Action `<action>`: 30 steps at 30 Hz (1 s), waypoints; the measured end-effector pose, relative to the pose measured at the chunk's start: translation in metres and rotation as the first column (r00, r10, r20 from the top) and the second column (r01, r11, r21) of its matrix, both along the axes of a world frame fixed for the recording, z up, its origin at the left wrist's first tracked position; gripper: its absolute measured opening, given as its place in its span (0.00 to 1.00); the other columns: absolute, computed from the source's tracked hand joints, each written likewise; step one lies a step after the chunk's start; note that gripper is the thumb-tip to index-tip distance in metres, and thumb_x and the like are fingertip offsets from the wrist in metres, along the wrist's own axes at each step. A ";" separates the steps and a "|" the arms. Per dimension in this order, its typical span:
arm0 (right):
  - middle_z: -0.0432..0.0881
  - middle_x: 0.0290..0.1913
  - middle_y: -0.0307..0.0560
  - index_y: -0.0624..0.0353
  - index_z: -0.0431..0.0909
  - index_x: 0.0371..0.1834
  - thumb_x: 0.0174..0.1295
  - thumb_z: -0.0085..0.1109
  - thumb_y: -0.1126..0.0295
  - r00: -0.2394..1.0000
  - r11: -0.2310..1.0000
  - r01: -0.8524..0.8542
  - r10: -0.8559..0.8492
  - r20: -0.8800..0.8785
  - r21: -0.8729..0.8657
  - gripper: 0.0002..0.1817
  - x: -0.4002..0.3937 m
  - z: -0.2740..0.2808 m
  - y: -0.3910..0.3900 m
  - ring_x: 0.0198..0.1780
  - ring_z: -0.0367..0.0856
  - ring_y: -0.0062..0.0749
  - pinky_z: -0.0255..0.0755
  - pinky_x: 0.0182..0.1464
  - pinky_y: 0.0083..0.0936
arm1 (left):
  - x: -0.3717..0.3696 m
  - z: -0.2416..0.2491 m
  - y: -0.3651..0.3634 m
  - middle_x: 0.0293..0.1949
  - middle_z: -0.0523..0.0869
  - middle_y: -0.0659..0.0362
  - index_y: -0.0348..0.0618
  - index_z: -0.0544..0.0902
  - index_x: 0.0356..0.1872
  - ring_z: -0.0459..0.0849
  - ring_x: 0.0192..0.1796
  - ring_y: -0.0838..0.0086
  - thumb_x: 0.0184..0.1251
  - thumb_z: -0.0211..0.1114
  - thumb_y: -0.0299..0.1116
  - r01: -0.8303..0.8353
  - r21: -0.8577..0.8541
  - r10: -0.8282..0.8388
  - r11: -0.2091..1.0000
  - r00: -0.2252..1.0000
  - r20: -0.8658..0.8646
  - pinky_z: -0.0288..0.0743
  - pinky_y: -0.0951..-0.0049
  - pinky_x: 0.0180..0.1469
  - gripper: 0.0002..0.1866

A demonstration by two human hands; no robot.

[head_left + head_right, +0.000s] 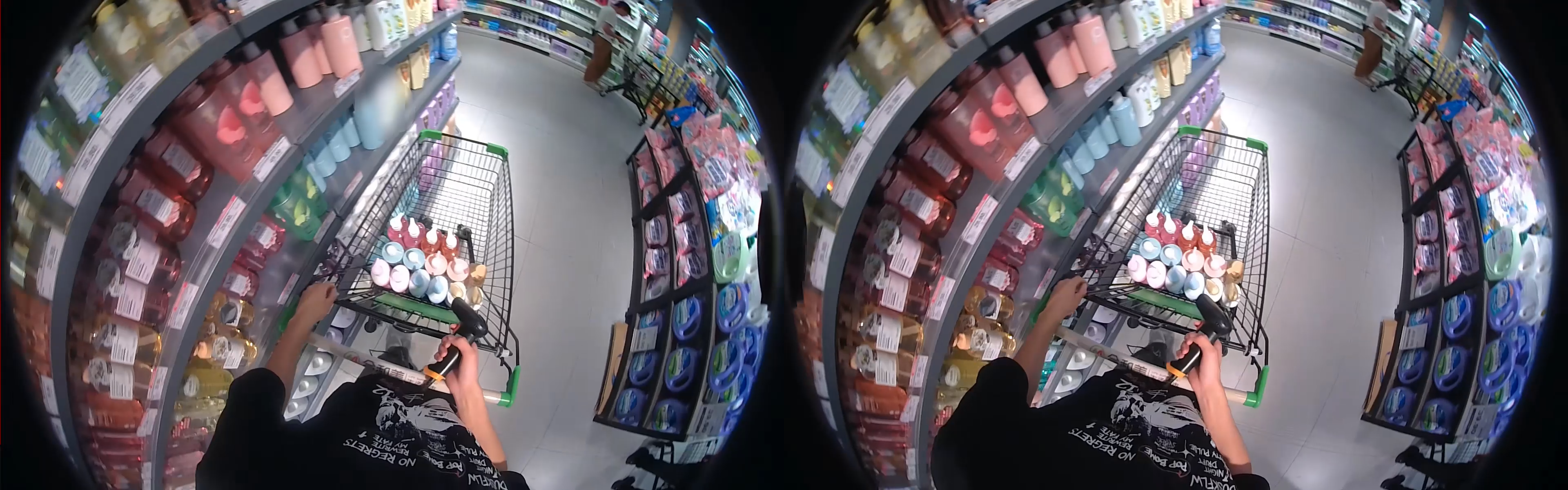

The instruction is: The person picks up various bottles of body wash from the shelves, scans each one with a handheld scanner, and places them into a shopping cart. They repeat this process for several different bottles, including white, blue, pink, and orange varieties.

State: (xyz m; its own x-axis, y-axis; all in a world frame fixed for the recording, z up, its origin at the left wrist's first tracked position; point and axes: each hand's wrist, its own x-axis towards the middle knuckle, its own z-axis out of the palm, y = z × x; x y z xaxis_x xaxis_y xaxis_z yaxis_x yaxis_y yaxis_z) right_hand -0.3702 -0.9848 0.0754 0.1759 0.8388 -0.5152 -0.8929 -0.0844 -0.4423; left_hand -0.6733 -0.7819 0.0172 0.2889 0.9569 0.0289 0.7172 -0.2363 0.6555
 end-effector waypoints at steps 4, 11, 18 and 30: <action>0.70 0.27 0.39 0.55 0.68 0.46 0.57 0.54 0.73 0.999 0.999 -0.023 0.024 0.022 -0.025 0.13 0.000 -0.012 0.002 0.27 0.69 0.24 0.67 0.31 0.23 | 0.012 0.009 -0.008 0.37 0.86 0.49 0.44 0.84 0.38 0.84 0.43 0.53 0.64 0.56 0.35 -0.056 -0.062 0.037 0.997 0.963 -0.266 0.76 0.54 0.47 0.11; 0.70 0.25 0.39 0.56 0.68 0.45 0.55 0.55 0.75 1.000 1.000 0.002 -0.002 -0.024 -0.024 0.14 -0.007 -0.011 0.003 0.26 0.69 0.26 0.67 0.30 0.24 | 0.004 0.005 -0.012 0.36 0.86 0.49 0.47 0.84 0.34 0.84 0.43 0.52 0.61 0.56 0.37 -0.094 -0.118 0.064 0.989 0.969 -0.237 0.77 0.54 0.47 0.09; 0.69 0.26 0.38 0.54 0.69 0.43 0.55 0.54 0.75 0.996 0.997 -0.076 0.077 -0.044 0.015 0.12 -0.059 -0.001 0.013 0.27 0.67 0.24 0.65 0.31 0.21 | -0.014 -0.014 -0.024 0.33 0.85 0.47 0.45 0.82 0.34 0.83 0.40 0.51 0.61 0.57 0.33 -0.019 0.085 0.023 0.996 0.999 -0.041 0.76 0.54 0.45 0.07; 0.66 0.26 0.36 0.53 0.68 0.43 0.57 0.52 0.73 0.998 0.999 0.021 -0.023 0.055 0.024 0.11 -0.110 -0.004 -0.015 0.24 0.64 0.21 0.64 0.28 0.17 | -0.044 0.029 -0.066 0.41 0.85 0.46 0.43 0.82 0.44 0.83 0.47 0.49 0.62 0.56 0.31 -0.041 -0.180 0.026 0.983 0.996 -0.084 0.77 0.54 0.50 0.11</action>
State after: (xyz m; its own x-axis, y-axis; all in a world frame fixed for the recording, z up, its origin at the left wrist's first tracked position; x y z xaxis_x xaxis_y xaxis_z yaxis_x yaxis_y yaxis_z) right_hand -0.4800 -0.9996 0.0716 0.2222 0.8461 -0.4845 -0.8685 -0.0541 -0.4927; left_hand -0.7173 -0.8479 0.0465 0.2506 0.9534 -0.1678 0.7749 -0.0937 0.6251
